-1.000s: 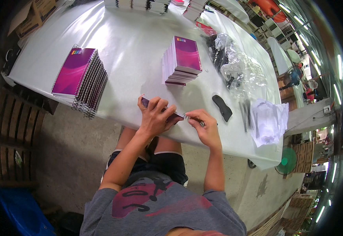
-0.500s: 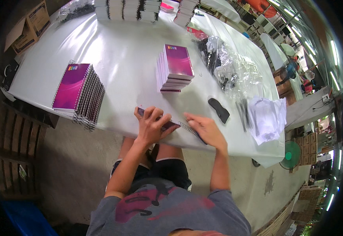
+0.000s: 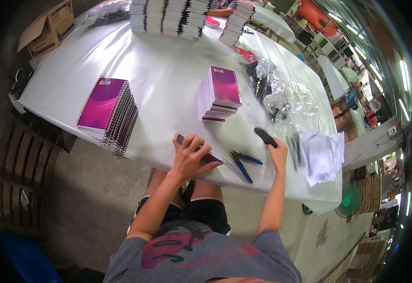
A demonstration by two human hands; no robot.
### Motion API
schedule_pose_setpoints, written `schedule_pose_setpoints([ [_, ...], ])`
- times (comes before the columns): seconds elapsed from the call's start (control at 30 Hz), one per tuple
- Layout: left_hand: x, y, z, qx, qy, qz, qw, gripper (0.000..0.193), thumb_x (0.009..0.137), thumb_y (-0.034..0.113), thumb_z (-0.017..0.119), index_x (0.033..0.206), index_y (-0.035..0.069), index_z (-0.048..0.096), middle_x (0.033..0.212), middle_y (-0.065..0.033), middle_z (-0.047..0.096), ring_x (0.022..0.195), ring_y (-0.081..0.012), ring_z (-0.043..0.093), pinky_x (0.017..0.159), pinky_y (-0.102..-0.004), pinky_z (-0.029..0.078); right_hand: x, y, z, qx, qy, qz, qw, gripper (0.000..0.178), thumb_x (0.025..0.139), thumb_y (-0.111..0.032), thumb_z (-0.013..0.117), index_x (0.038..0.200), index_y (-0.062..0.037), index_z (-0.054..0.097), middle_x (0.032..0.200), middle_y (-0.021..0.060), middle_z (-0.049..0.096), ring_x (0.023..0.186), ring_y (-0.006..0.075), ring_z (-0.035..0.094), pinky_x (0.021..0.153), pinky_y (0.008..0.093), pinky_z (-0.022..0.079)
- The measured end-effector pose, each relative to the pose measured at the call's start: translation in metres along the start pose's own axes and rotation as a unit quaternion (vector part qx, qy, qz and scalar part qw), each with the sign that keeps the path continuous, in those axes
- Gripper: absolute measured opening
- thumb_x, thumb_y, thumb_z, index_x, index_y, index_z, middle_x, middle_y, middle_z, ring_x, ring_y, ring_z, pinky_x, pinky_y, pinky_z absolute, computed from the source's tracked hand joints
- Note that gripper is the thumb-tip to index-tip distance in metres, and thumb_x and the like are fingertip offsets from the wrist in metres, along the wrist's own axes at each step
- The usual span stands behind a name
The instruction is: The person repeatedly picks a purple notebook and a metal spiral binding from a table, inserts the spiral into the notebook's holes, and uses pliers to close the spiral ends. The person stacks the finished notebooks on the table.
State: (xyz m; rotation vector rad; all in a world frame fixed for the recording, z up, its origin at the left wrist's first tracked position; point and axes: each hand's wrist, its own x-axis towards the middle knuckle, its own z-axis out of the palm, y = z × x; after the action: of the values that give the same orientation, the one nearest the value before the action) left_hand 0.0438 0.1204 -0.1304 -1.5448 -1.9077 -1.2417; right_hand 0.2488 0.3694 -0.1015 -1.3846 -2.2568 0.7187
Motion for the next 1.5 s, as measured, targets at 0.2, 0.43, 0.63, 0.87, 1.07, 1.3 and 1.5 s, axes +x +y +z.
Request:
schedule_pose_setpoints([
  [0.2,-0.002,-0.003,0.002,-0.034,-0.011,-0.008,0.999,0.040,0.063,0.052,0.073,0.078,0.018,0.058,0.088,0.0002,0.047,0.098,-0.0209,0.043,0.086,-0.0526,0.022,-0.059,-0.079,0.047,0.468,-0.308,-0.173,0.810,0.023,0.065,0.009,0.059,0.086,0.0039,0.068,0.087,0.0154,0.069,0.082,0.0203,0.066,0.076,0.0286,0.051],
  [0.43,-0.005,-0.004,0.002,-0.030,0.011,-0.009,0.999,0.041,0.057,0.052,0.075,0.074,0.018,0.058,0.101,-0.0020,0.047,0.102,-0.0235,0.042,0.086,-0.0500,0.023,-0.066,-0.086,0.054,0.431,-0.297,-0.102,0.846,0.015,0.073,0.004,0.058,0.085,0.0044,0.068,0.084,0.0147,0.069,0.077,0.0182,0.066,0.072,0.0267,0.051],
  [0.63,0.001,-0.007,0.000,-0.068,0.058,-0.053,0.995,0.049,0.048,0.048,0.082,0.073,0.014,0.057,0.121,-0.0121,0.040,0.110,-0.0334,0.035,0.091,-0.0453,0.028,-0.056,-0.087,0.054,0.271,-0.251,-0.086,0.925,0.016,0.070,0.009,0.058,0.080,0.0035,0.069,0.088,0.0160,0.069,0.079,0.0191,0.066,0.076,0.0304,0.053],
  [0.87,0.003,-0.010,0.000,-0.136,0.059,-0.117,0.982,0.053,0.041,0.038,0.088,0.074,0.012,0.057,0.124,-0.0162,0.035,0.106,-0.0345,0.035,0.085,-0.0421,0.038,-0.065,-0.106,0.053,0.413,-0.287,-0.142,0.853,0.023,0.066,0.014,0.055,0.084,0.0068,0.068,0.087,0.0175,0.068,0.081,0.0210,0.066,0.077,0.0296,0.052],
  [1.07,0.001,-0.014,-0.002,-0.155,0.048,-0.099,0.982,0.051,0.043,0.037,0.088,0.075,0.012,0.057,0.123,-0.0155,0.035,0.100,-0.0317,0.039,0.081,-0.0382,0.040,-0.067,-0.102,0.056,0.514,-0.254,-0.127,0.810,0.023,0.064,0.015,0.057,0.083,0.0071,0.067,0.084,0.0201,0.067,0.083,0.0251,0.067,0.079,0.0332,0.053],
  [1.3,-0.002,-0.013,-0.003,-0.178,0.052,-0.110,0.977,0.049,0.043,0.034,0.088,0.075,0.013,0.057,0.124,-0.0144,0.036,0.099,-0.0308,0.039,0.081,-0.0383,0.040,-0.072,-0.113,0.046,0.493,-0.257,-0.191,0.809,0.019,0.073,0.007,0.055,0.084,0.0040,0.069,0.085,0.0158,0.069,0.079,0.0189,0.066,0.075,0.0286,0.052],
  [1.5,0.000,-0.017,0.000,-0.188,0.057,-0.105,0.975,0.047,0.043,0.031,0.088,0.074,0.013,0.057,0.124,-0.0133,0.037,0.100,-0.0306,0.039,0.082,-0.0386,0.039,-0.056,-0.112,0.055,0.320,-0.258,-0.115,0.905,0.022,0.070,0.008,0.057,0.087,0.0036,0.069,0.088,0.0144,0.069,0.080,0.0172,0.065,0.076,0.0260,0.051],
])
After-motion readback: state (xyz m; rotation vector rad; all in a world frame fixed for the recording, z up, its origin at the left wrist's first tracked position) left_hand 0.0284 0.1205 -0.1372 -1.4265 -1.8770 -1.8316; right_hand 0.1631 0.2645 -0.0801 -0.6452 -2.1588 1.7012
